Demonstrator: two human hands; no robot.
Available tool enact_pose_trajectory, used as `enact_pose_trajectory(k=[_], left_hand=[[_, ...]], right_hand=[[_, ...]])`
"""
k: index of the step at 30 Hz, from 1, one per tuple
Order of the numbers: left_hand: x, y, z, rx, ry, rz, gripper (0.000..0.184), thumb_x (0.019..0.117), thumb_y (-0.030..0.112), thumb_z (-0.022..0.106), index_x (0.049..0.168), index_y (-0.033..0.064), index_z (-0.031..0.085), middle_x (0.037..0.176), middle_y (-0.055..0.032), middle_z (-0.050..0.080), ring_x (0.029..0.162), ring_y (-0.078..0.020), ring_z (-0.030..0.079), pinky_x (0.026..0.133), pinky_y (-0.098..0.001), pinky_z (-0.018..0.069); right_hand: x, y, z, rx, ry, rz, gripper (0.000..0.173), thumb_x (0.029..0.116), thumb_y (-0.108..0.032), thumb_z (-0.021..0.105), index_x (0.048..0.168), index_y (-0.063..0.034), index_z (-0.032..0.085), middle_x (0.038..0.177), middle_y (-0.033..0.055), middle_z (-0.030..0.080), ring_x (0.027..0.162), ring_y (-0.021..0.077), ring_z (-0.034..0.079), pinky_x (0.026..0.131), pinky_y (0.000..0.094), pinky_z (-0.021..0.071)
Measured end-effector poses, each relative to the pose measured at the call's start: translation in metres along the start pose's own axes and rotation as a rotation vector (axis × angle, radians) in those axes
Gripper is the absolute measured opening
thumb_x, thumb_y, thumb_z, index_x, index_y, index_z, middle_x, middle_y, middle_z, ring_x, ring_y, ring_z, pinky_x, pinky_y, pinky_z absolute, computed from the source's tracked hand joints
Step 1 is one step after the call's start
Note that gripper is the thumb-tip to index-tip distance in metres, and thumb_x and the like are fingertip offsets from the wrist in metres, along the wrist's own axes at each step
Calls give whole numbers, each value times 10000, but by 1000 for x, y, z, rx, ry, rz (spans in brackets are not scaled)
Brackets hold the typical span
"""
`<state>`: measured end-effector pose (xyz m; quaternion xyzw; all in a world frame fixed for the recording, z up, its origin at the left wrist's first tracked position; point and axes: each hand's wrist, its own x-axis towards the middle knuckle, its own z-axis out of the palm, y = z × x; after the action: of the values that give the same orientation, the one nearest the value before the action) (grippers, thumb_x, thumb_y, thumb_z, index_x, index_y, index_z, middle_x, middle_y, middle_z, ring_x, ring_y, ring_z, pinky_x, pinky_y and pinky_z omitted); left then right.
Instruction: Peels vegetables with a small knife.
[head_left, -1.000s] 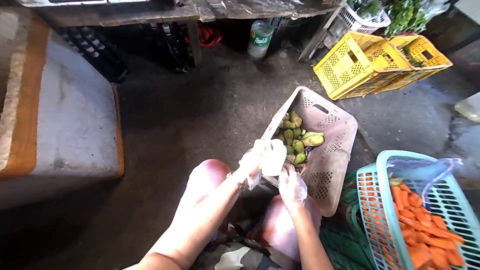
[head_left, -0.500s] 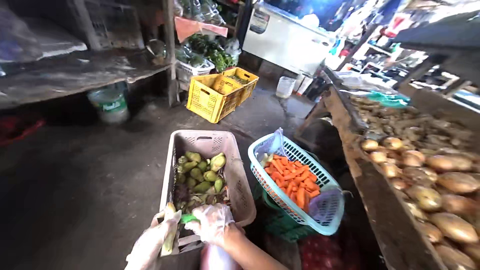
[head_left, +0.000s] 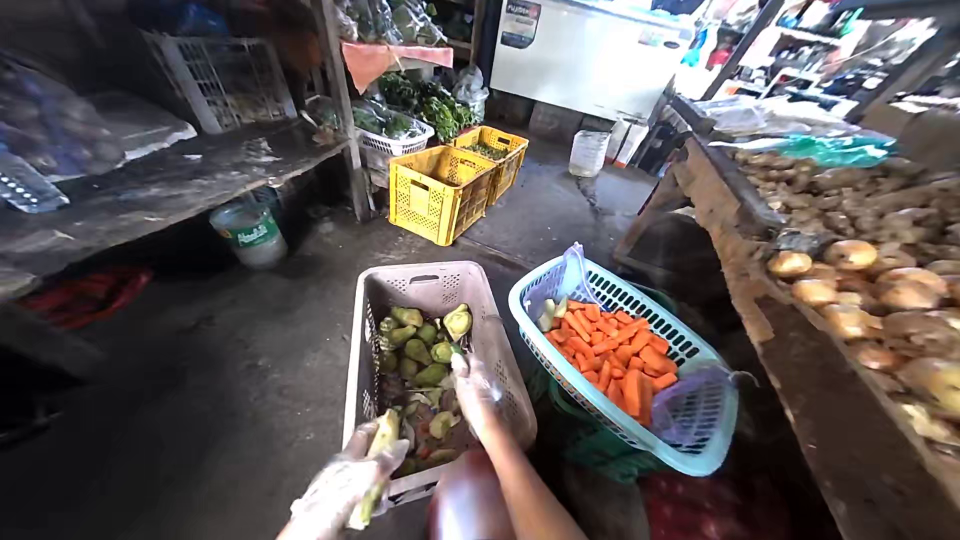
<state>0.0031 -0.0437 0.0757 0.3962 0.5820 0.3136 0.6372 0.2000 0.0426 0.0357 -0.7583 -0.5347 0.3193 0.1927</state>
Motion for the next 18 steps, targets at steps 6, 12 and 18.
enact_pose_trajectory(k=[6,12,18], left_hand=[[60,53,72,371,78,129,806,820,460,791,1491,203,427,1188,-155,662,993,-280,674,834,-513,562],[100,127,202,810,-143,300,836,807,471,795,1498,152,447,1325,-187,614,1192,-348,616,984,-563,499],[124,134,277,1346,-161,265,871,755,460,817,1484,126,477,1463,-225,496,1236,-421,576,908,-626,518]], right_hand=[[-49,52,-48,281,414,-192,392,1053,-258,515,1301,9,660,1134,206,727,1052,333,708,936,545,544],[-61,133,-88,395,751,-165,355,1039,-211,453,1146,35,685,791,109,653,673,185,618,652,415,541],[-70,171,-110,487,907,-154,391,1057,-232,430,1134,90,639,736,13,575,583,11,515,553,196,473]])
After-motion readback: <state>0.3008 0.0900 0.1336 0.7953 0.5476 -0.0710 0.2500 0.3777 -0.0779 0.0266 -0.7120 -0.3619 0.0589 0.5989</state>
